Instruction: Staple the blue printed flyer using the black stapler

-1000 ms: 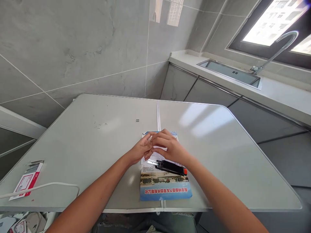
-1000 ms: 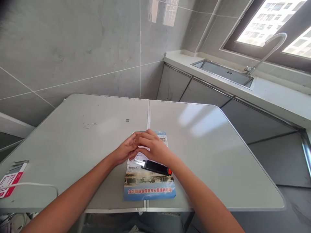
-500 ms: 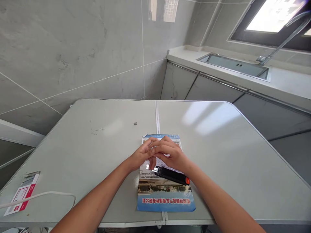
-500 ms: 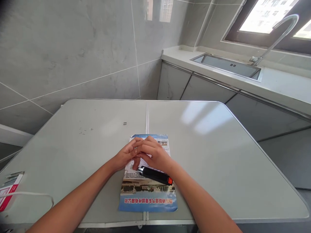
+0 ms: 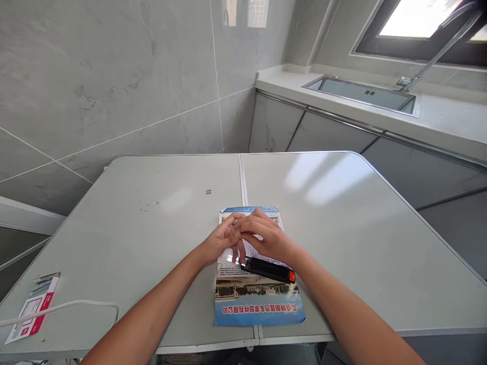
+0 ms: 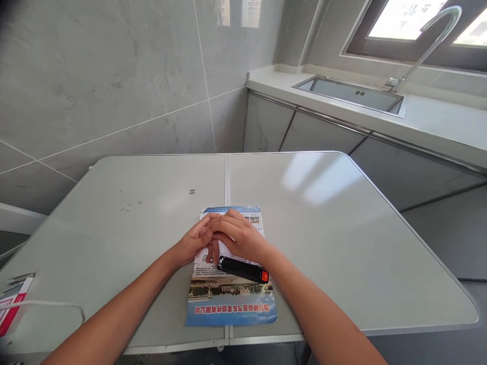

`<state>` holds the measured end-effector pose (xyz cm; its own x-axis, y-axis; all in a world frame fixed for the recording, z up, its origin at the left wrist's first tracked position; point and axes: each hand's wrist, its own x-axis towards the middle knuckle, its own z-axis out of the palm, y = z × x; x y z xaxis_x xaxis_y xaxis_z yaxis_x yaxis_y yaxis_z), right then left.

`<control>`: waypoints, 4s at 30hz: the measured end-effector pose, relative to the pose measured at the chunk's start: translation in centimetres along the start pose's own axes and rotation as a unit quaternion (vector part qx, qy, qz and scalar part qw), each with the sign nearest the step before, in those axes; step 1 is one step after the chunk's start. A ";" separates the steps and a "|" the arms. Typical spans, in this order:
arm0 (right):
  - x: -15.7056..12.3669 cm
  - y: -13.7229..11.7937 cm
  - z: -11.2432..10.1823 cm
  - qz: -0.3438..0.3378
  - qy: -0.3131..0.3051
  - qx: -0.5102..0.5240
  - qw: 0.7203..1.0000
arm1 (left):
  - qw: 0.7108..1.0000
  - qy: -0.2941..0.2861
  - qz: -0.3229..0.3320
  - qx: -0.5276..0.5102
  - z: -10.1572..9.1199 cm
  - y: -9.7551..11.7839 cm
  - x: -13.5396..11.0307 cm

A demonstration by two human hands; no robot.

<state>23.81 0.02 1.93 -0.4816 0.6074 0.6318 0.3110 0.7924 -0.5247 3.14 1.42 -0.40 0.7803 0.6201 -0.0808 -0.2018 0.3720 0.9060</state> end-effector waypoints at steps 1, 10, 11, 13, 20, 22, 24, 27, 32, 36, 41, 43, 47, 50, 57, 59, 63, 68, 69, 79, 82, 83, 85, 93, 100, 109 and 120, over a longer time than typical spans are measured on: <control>-0.1 0.1 0.0 -0.001 0.003 -0.002 1.000 | 1.000 -0.002 0.001 -0.002 0.0 0.0 0.0; -0.4 0.8 -1.0 0.014 -0.004 -0.020 1.000 | 1.000 0.014 0.013 -0.024 0.3 0.4 -0.2; -0.5 0.9 -1.0 0.016 -0.003 -0.020 1.000 | 0.999 0.015 0.012 -0.026 0.4 0.4 -0.3; -0.6 1.1 -1.1 0.023 -0.003 -0.020 1.000 | 1.000 0.011 0.010 -0.023 0.4 0.5 -0.3; -0.5 1.3 -1.1 0.031 -0.014 -0.023 0.999 | 1.000 0.002 0.022 0.001 0.2 0.6 -0.3; -0.5 1.3 -1.2 0.024 -0.007 -0.027 0.999 | 1.000 0.001 0.024 0.003 0.2 0.7 -0.3; -0.6 1.5 -1.2 0.011 -0.002 -0.035 0.999 | 1.000 0.004 0.026 0.005 0.3 0.7 -0.4; -0.8 1.9 -1.2 -0.016 0.004 -0.062 0.998 | 1.000 0.005 0.021 0.004 0.4 0.8 -0.4; -1.0 2.0 -1.1 -0.039 0.023 -0.069 0.997 | 1.000 -0.001 0.014 -0.004 0.5 0.7 -0.5; -0.7 2.1 -1.6 0.009 0.079 -0.067 0.995 | 0.990 0.098 0.085 0.047 0.1 0.2 -0.1; -1.7 5.4 -3.3 0.171 0.171 -0.158 0.957 | 0.923 0.301 0.137 0.195 -1.1 -0.5 0.4; -2.5 7.2 -4.1 0.233 0.176 -0.195 0.937 | 0.878 0.358 0.134 0.289 -1.4 -0.3 0.3; -4.0 9.9 -5.1 0.383 0.145 -0.237 0.881 | 0.776 0.414 0.129 0.457 -1.9 0.9 -0.3; -4.4 10.5 -5.1 0.416 0.138 -0.243 0.866 | 0.729 0.405 0.110 0.541 -3.0 2.1 -0.4; -4.6 10.8 -4.7 0.411 0.133 -0.243 0.868 | 0.609 0.382 0.041 0.694 -7.2 2.0 0.5; -4.6 10.8 -4.7 0.412 0.131 -0.245 0.868 | 0.603 0.357 0.008 0.713 -7.8 1.4 0.7; -4.6 10.7 -4.6 0.410 0.121 -0.251 0.869 | 0.608 0.344 -0.004 0.715 -8.0 0.8 0.7; -4.6 10.7 -4.5 0.407 0.102 -0.275 0.865 | 0.621 0.366 0.061 0.691 -7.7 1.3 0.3; -4.6 10.8 -4.4 0.406 0.099 -0.279 0.865 | 0.619 0.372 0.064 0.688 -7.7 1.3 0.2; -4.5 10.9 -4.3 0.398 0.085 -0.292 0.865 | 0.668 0.351 0.136 0.642 -6.2 1.5 0.4; -4.4 10.7 -4.4 0.395 0.076 -0.291 0.868 | 0.697 0.302 0.163 0.629 -4.7 1.2 0.5; -4.4 10.6 -4.5 0.395 0.078 -0.292 0.868 | 0.705 0.280 0.172 0.629 -4.3 1.1 0.5; -4.3 10.5 -4.6 0.395 0.084 -0.292 0.867 | 0.716 0.237 0.189 0.629 -3.6 1.0 0.4; -3.6 9.6 -4.7 0.386 0.119 -0.258 0.878 | 0.727 0.122 0.212 0.642 -3.6 1.4 0.2; -1.6 4.7 -6.5 0.263 -0.108 -0.186 0.940 | 0.738 0.046 0.197 0.643 -3.9 1.0 0.4; -0.7 1.2 -6.9 0.204 -0.344 0.120 0.909 | 0.716 0.007 0.122 0.687 -4.1 0.3 1.0; 0.2 -0.7 -5.5 0.217 -0.458 0.073 0.859 | 0.781 0.015 0.137 0.609 -4.4 0.8 0.7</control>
<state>27.98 -0.10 5.53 -0.8097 0.4920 -0.3198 0.5501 0.4466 -0.7056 0.89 5.15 -1.58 0.7887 0.5837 0.1928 0.3673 -0.6990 0.6135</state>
